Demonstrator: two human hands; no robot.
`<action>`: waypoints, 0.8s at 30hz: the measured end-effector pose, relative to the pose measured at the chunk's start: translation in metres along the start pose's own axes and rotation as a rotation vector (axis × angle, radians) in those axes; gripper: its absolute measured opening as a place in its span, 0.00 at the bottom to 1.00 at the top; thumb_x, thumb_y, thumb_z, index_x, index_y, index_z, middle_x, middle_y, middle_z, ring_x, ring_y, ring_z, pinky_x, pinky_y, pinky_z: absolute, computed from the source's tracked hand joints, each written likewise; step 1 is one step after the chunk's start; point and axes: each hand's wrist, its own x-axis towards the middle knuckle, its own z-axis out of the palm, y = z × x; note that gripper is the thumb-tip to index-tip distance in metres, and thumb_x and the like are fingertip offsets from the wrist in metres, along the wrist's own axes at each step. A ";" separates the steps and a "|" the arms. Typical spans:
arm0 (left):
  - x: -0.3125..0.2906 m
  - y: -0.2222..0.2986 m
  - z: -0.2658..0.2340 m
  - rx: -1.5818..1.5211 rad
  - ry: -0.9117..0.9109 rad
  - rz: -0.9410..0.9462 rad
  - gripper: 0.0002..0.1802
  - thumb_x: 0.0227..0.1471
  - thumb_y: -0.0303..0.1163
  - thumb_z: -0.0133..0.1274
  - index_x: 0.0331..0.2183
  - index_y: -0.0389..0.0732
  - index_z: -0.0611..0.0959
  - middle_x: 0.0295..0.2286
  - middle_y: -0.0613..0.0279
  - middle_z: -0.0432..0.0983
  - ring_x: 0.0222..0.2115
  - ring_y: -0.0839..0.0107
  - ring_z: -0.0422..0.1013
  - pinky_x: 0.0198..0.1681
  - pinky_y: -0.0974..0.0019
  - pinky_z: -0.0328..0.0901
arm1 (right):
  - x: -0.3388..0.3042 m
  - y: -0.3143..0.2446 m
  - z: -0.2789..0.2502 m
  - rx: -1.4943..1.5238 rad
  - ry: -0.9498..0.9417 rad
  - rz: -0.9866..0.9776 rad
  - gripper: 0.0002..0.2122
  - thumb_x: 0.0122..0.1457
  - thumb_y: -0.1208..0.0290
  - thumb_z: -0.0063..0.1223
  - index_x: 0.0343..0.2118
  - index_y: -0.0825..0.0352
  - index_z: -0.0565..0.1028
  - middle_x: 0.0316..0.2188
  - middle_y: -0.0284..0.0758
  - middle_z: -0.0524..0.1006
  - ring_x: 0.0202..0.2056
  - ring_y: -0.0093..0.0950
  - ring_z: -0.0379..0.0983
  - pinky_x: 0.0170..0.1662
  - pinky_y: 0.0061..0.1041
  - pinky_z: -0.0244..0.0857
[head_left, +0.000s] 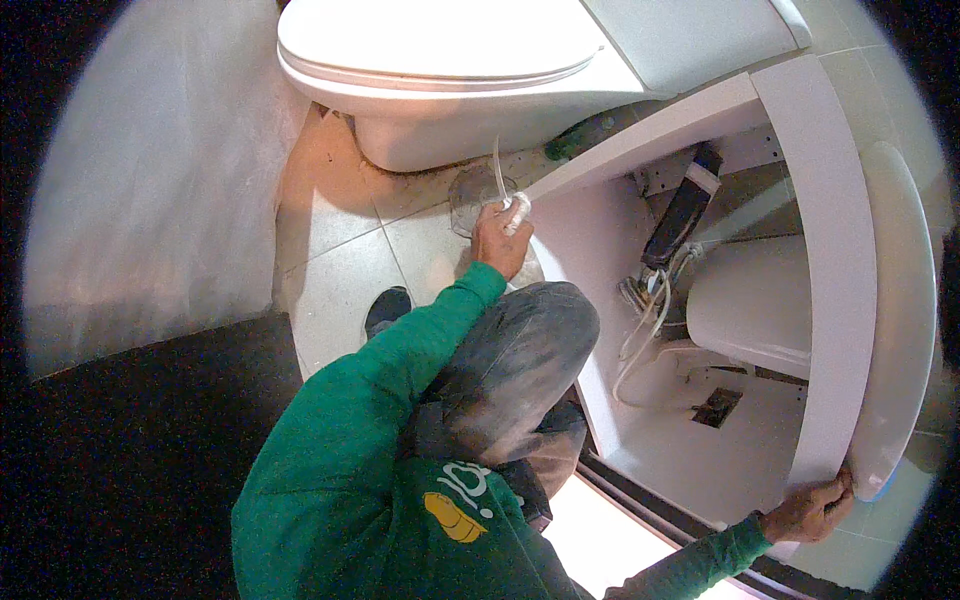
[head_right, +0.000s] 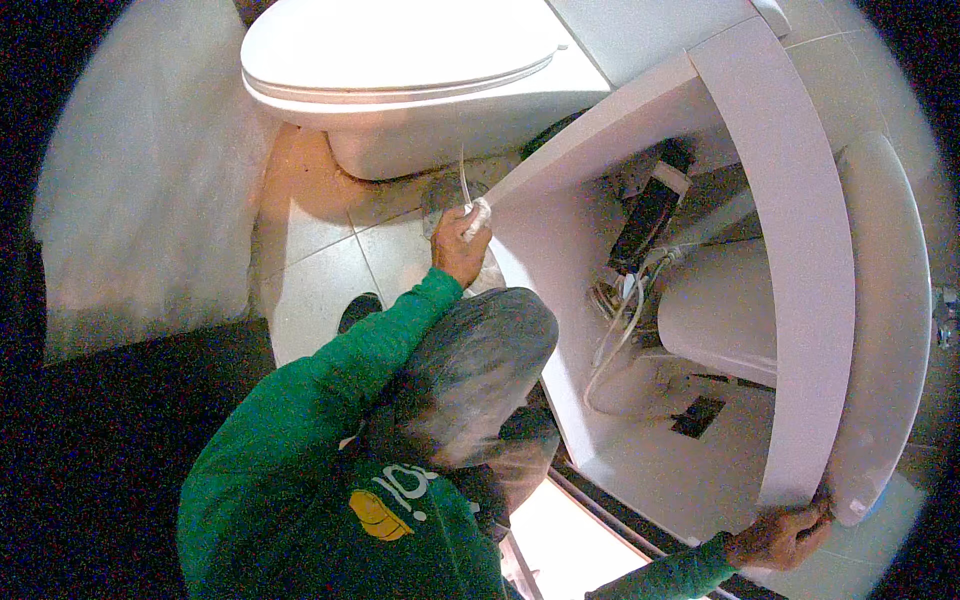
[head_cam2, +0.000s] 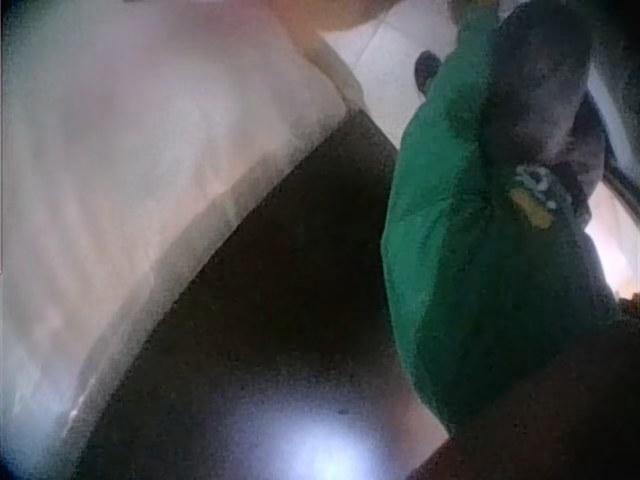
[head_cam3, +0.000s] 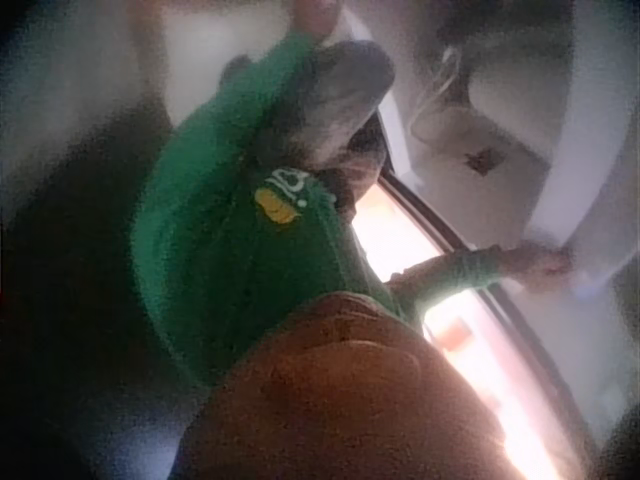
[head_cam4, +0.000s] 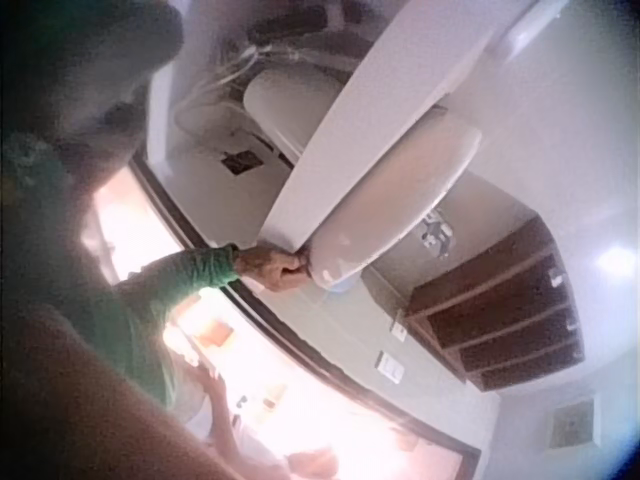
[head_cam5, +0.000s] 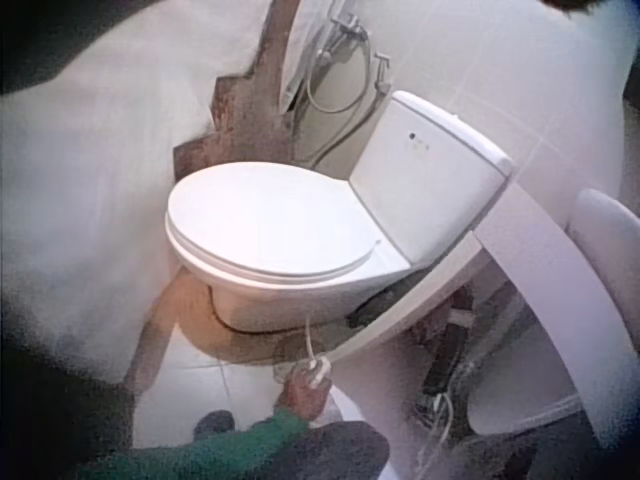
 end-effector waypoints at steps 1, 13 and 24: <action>0.000 0.012 0.001 -0.053 0.022 -0.004 0.25 0.48 0.36 0.62 0.49 0.40 0.85 0.46 0.46 0.75 0.47 0.49 0.73 0.52 0.55 0.67 | 0.001 0.004 0.002 0.024 0.007 0.005 0.16 0.65 0.65 0.46 0.43 0.68 0.83 0.43 0.38 0.84 0.44 0.33 0.80 0.51 0.31 0.71; 0.003 0.042 -0.001 -0.044 0.131 0.297 0.26 0.47 0.32 0.63 0.51 0.46 0.84 0.49 0.48 0.74 0.50 0.48 0.70 0.54 0.52 0.66 | 0.007 0.007 -0.001 0.000 0.016 -0.046 0.15 0.64 0.66 0.46 0.43 0.64 0.84 0.42 0.35 0.84 0.43 0.31 0.80 0.50 0.30 0.71; -0.008 -0.082 0.039 0.167 0.216 -0.242 0.23 0.48 0.37 0.61 0.47 0.39 0.86 0.41 0.35 0.79 0.44 0.45 0.76 0.50 0.52 0.68 | 0.000 -0.009 0.003 0.052 0.013 0.001 0.14 0.66 0.63 0.49 0.42 0.66 0.84 0.41 0.36 0.84 0.41 0.30 0.80 0.47 0.29 0.72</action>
